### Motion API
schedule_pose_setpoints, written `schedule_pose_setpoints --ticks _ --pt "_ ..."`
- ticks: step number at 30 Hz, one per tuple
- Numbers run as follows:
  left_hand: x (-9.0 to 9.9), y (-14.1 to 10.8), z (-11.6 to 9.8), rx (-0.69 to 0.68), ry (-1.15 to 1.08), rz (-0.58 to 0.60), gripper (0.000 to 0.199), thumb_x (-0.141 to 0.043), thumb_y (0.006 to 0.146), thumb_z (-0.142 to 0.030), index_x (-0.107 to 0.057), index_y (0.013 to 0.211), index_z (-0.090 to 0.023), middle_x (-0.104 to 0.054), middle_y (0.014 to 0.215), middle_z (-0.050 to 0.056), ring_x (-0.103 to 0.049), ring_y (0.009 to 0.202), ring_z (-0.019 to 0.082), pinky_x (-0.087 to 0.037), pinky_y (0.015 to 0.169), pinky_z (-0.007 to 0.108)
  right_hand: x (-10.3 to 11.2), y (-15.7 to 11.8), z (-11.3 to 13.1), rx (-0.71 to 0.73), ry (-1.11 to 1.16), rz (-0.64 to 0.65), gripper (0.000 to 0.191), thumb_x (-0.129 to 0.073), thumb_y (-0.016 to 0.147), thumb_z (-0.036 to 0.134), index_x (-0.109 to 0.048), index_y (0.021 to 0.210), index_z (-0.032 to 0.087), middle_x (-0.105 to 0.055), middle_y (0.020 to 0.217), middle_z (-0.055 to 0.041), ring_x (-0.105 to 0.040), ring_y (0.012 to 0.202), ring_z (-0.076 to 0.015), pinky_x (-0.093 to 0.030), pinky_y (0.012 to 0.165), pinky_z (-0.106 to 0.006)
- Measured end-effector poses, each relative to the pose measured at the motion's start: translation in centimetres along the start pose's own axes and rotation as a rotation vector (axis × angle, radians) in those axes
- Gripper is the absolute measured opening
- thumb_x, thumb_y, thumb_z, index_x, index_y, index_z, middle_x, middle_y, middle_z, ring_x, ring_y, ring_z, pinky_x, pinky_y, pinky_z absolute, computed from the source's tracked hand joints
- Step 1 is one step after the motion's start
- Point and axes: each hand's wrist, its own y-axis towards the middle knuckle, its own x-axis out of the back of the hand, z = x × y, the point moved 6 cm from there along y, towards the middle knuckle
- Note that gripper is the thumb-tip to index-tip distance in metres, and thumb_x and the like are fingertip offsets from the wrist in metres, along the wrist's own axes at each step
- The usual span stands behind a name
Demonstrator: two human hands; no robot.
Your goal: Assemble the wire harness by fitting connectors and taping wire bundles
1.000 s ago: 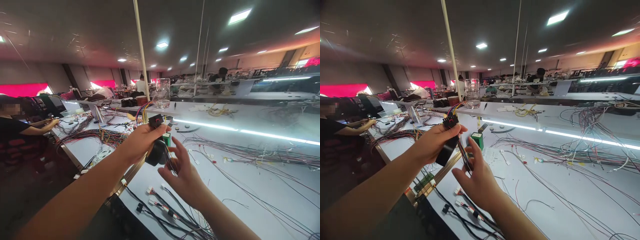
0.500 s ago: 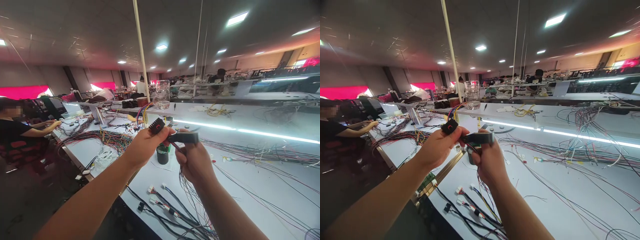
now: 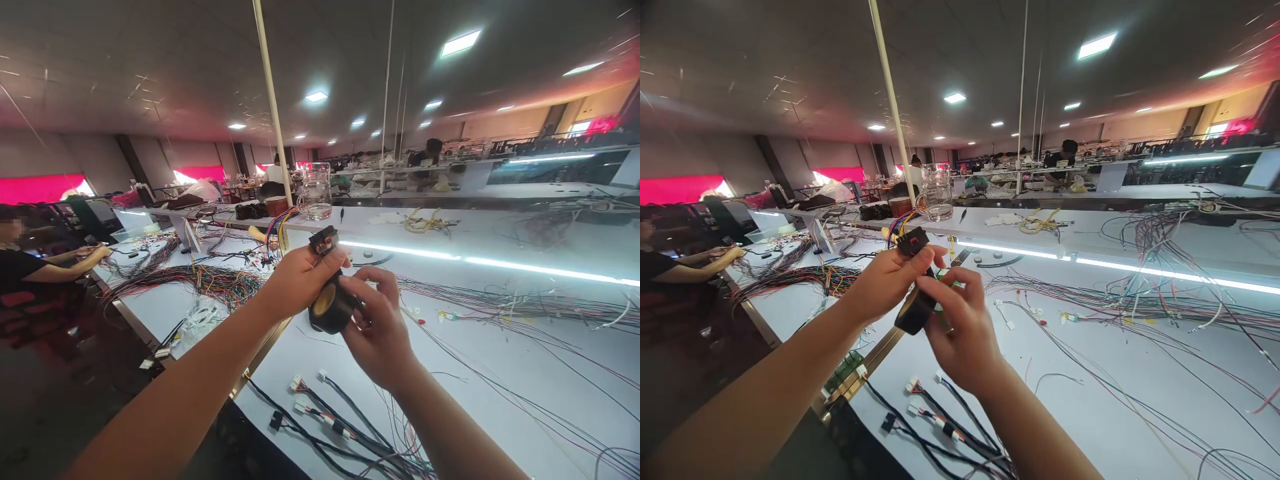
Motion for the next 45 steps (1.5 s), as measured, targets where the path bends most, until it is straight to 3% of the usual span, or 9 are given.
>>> schedule_pose_setpoints --ticks 3,7,13,17,25,31,35,41,45 --pt "-0.5 0.0 0.7 0.013 -0.152 -0.001 0.041 -0.052 0.085 -0.054 -0.07 0.089 -0.017 -0.067 0.084 0.005 -0.059 0.078 0.016 -0.045 0.074 0.029 0.6 -0.1 0.0 0.005 -0.062 -0.105 0.032 -0.058 0.077 0.014 -0.058 0.104 0.031 -0.048 0.106 -0.0037 -0.055 0.082 -0.0151 -0.05 0.066 -0.031" --pt "-0.5 -0.2 1.4 -0.01 -0.338 -0.047 0.035 -0.053 0.087 -0.049 -0.07 0.091 -0.019 -0.066 0.084 0.004 -0.058 0.078 0.015 -0.044 0.079 0.03 1.4 -0.8 -3.6 -0.608 0.428 -0.287 0.026 -0.056 0.081 0.026 -0.049 0.105 0.026 -0.051 0.08 0.0015 -0.041 0.047 -0.0057 -0.033 0.038 -0.017" --pt "-1.0 -0.1 0.1 -0.147 -0.105 0.127 0.042 -0.05 0.086 -0.053 -0.07 0.101 -0.02 -0.065 0.094 0.007 -0.059 0.084 0.018 -0.044 0.079 0.031 -2.2 -2.9 -5.7 -1.232 0.868 0.301 0.021 -0.061 0.065 0.012 -0.049 0.082 0.018 -0.043 0.062 0.0079 -0.019 0.034 0.0018 -0.004 0.03 -0.012" --pt "-1.5 0.4 0.3 -0.093 -0.051 0.174 0.05 -0.045 0.086 -0.059 -0.066 0.113 -0.022 -0.066 0.099 0.008 -0.058 0.063 0.013 -0.045 0.062 0.027 -2.4 -3.3 -5.6 -1.111 0.884 0.362 0.031 -0.061 0.073 0.018 -0.051 0.102 0.023 -0.048 0.071 0.0064 -0.031 0.035 0.0005 -0.011 0.03 -0.012" --pt "-1.6 0.5 1.7 0.046 -0.086 -0.017 0.048 -0.05 0.083 -0.06 -0.067 0.098 -0.018 -0.067 0.086 0.006 -0.055 0.051 0.01 -0.04 0.05 0.024 1.2 -2.1 -2.2 -0.163 0.081 0.055 0.039 -0.061 0.077 0.017 -0.055 0.111 0.033 -0.045 0.117 -0.0032 -0.055 0.079 -0.012 -0.047 0.059 -0.026" --pt "-2.4 0.5 3.6 0.109 -0.467 -0.054 0.045 -0.052 0.085 -0.055 -0.064 0.105 -0.017 -0.066 0.077 0.005 -0.06 0.073 0.015 -0.046 0.063 0.026 1.1 -3.1 -4.7 -0.652 0.405 -0.219 0.02 -0.054 0.085 0.036 -0.052 0.099 0.023 -0.053 0.072 0.0006 -0.037 0.044 -0.0075 -0.027 0.038 -0.021" --pt "-4.6 -0.8 6.5 0.272 -0.743 -0.108 0.034 -0.066 0.077 -0.048 -0.069 0.089 -0.017 -0.066 0.087 0.004 -0.059 0.085 0.015 -0.045 0.073 0.027 0.2 -2.9 -5.2 -0.656 0.544 -0.305 0.032 -0.06 0.079 0.026 -0.045 0.107 0.029 -0.05 0.066 0.0069 -0.038 0.045 -0.0056 -0.028 0.041 -0.017" --pt "-5.9 -2.0 7.6 0.219 -0.829 -0.196 0.025 -0.071 0.075 -0.04 -0.074 0.083 -0.017 -0.071 0.096 0.007 -0.059 0.103 0.019 -0.04 0.095 0.032 -0.4 -2.8 -5.8 -0.667 0.587 -0.288 0.032 -0.06 0.079 0.028 -0.044 0.106 0.028 -0.049 0.062 0.0087 -0.042 0.041 -0.0059 -0.028 0.039 -0.016" --pt "-5.0 -1.7 5.7 0.077 -0.717 -0.06 0.02 -0.063 0.084 -0.035 -0.074 0.088 -0.02 -0.071 0.106 0.007 -0.048 0.125 0.022 -0.032 0.107 0.037 -0.3 -3.1 -6.8 -0.881 0.676 -0.176 0.023 -0.061 0.078 0.034 -0.05 0.093 0.02 -0.053 0.062 0.0053 -0.029 0.033 -0.0021 -0.016 0.032 -0.017"
